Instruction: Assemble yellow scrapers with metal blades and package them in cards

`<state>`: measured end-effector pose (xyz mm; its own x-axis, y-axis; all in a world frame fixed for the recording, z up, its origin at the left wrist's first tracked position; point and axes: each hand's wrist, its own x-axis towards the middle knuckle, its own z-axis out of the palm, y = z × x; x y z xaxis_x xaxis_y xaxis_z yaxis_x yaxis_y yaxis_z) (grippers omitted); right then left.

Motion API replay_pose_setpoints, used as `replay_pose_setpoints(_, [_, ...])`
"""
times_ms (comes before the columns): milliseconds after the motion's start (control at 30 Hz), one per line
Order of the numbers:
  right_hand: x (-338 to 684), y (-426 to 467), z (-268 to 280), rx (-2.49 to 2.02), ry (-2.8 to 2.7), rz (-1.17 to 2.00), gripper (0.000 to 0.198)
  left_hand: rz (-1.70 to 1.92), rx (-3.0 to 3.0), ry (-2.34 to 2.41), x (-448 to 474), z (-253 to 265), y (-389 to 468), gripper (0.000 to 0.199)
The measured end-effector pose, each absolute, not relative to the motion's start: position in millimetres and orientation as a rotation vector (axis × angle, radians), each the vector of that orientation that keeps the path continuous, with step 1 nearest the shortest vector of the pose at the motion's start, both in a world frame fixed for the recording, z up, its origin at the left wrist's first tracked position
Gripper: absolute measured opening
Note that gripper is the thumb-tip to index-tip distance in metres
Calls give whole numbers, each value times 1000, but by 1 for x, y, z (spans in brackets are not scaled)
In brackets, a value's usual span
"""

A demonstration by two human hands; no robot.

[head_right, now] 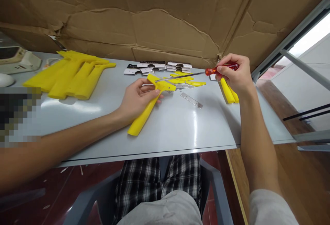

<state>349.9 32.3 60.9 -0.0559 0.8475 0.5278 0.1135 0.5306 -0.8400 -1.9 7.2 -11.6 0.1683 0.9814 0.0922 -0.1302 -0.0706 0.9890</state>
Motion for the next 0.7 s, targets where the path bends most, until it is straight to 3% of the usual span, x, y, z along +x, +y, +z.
replay_pose_setpoints(700, [348,32,60,-891,-1544,702,34,1188,1253,952,-1,-8,5,28])
